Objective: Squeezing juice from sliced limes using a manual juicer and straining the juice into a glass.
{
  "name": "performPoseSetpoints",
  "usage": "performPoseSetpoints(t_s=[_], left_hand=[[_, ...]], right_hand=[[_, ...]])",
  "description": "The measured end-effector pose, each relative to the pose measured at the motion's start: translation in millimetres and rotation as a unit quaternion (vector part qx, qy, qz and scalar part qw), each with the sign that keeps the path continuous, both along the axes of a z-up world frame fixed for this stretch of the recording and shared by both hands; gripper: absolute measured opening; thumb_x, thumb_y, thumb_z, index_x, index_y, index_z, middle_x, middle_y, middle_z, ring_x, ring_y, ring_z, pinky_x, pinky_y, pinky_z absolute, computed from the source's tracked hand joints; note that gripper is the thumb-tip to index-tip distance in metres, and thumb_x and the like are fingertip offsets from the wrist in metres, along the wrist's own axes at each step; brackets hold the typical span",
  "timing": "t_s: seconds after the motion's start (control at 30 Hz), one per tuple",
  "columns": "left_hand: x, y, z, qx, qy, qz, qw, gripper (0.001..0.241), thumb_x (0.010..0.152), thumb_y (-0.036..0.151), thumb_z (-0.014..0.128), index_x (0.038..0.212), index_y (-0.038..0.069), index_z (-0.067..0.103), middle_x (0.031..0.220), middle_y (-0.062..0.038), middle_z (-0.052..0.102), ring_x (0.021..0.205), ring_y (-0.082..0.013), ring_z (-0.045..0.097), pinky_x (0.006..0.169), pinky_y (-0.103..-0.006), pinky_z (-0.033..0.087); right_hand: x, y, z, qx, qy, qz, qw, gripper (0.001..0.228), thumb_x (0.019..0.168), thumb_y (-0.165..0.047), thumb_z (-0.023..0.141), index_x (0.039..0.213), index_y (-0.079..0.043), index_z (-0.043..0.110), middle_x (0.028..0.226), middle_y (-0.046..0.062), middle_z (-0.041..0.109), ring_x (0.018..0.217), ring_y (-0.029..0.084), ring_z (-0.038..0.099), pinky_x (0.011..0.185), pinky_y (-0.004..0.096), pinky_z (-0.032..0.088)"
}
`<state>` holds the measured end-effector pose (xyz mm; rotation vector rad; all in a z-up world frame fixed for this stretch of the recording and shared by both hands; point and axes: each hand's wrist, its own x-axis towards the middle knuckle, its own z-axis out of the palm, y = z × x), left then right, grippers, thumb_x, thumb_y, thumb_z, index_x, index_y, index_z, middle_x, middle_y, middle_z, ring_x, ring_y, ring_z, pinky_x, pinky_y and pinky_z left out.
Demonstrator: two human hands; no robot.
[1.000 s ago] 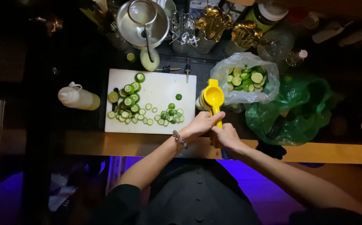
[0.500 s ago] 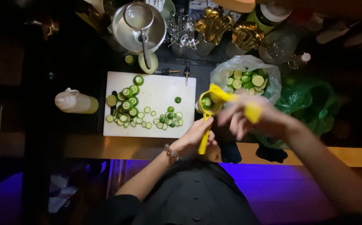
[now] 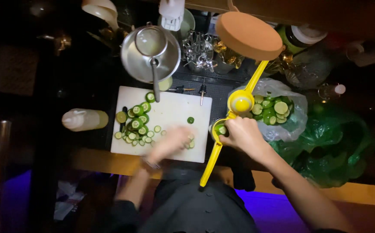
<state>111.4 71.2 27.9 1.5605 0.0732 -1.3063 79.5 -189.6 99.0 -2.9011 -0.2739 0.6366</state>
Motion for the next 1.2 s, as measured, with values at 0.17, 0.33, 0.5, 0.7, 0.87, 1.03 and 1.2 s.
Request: performPoseSetpoints(t_s=[0.17, 0.33, 0.5, 0.7, 0.87, 1.03, 1.2], left_hand=[[135.4, 76.2, -64.5, 0.268, -0.393, 0.106, 0.873, 0.033, 0.104, 0.034, 0.059, 0.111, 0.004, 0.07, 0.09, -0.018, 0.072, 0.081, -0.0365, 0.071, 0.072, -0.0473, 0.055], [181.5, 105.7, -117.5, 0.181, -0.707, 0.044, 0.682, 0.049, 0.081, 0.03, 0.079, 0.118, 0.0, 0.066, 0.111, -0.027, 0.07, 0.105, -0.0467, 0.063, 0.089, -0.0515, 0.048], [147.7, 102.5, -76.0, 0.241, -0.537, 0.089, 0.804, 0.022, 0.101, 0.022, 0.07, 0.115, 0.006, 0.071, 0.114, -0.019, 0.075, 0.106, -0.0406, 0.072, 0.087, -0.0458, 0.058], [6.3, 5.2, 62.4, -0.078, -0.473, 0.037, 0.877, 0.047, 0.08, 0.017, 0.085, 0.123, 0.005, 0.071, 0.114, -0.008, 0.076, 0.1, -0.0195, 0.071, 0.087, -0.0338, 0.055], [6.3, -78.2, 69.2, -0.035, -0.636, -0.114, 0.762, 0.034, 0.077, 0.017, 0.08, 0.109, 0.01, 0.071, 0.097, -0.007, 0.071, 0.088, -0.0269, 0.07, 0.072, -0.0388, 0.056], [0.6, -117.5, 62.1, 0.087, -0.723, -0.245, 0.64, 0.005, 0.081, 0.013, 0.071, 0.086, 0.013, 0.07, 0.087, -0.007, 0.065, 0.088, -0.0251, 0.068, 0.065, -0.0389, 0.056], [-3.4, -107.4, 89.8, 0.072, -0.71, -0.23, 0.661, 0.02, 0.068, 0.025, 0.077, 0.08, 0.009, 0.074, 0.097, -0.01, 0.062, 0.092, -0.0287, 0.065, 0.063, -0.0378, 0.056]], right_hand=[[-3.1, -34.1, 29.9, 0.082, 0.009, -0.122, 0.989, 0.04, 0.071, -0.048, 0.081, 0.083, -0.009, 0.078, 0.064, 0.014, 0.069, 0.059, 0.032, 0.069, 0.057, 0.044, 0.056], [-4.9, -84.6, 76.7, -0.083, 0.021, -0.291, 0.953, 0.047, 0.081, -0.059, 0.076, 0.11, -0.022, 0.083, 0.067, 0.011, 0.072, 0.058, 0.027, 0.07, 0.059, 0.041, 0.057], [4.2, -104.6, 61.0, 0.101, -0.065, -0.327, 0.937, 0.053, 0.091, -0.052, 0.072, 0.122, -0.009, 0.076, 0.068, 0.009, 0.072, 0.061, 0.021, 0.071, 0.064, 0.038, 0.057], [66.4, -92.9, 2.9, 0.478, -0.089, -0.399, 0.777, 0.063, 0.097, -0.038, 0.071, 0.144, -0.004, 0.048, 0.109, 0.002, 0.074, 0.088, 0.012, 0.072, 0.068, 0.028, 0.056], [96.4, -77.9, -13.8, 0.547, -0.029, -0.442, 0.71, 0.048, 0.099, -0.032, 0.07, 0.138, -0.006, 0.058, 0.103, 0.005, 0.071, 0.089, 0.013, 0.07, 0.076, 0.026, 0.058], [92.7, -73.7, -6.7, 0.592, -0.071, -0.414, 0.687, 0.035, 0.096, -0.021, 0.07, 0.126, -0.004, 0.063, 0.101, 0.005, 0.072, 0.084, 0.014, 0.071, 0.074, 0.029, 0.061], [81.8, -69.9, 11.1, 0.56, -0.078, -0.389, 0.727, 0.036, 0.097, -0.02, 0.07, 0.128, -0.004, 0.06, 0.095, 0.007, 0.074, 0.08, 0.015, 0.071, 0.069, 0.027, 0.055]])
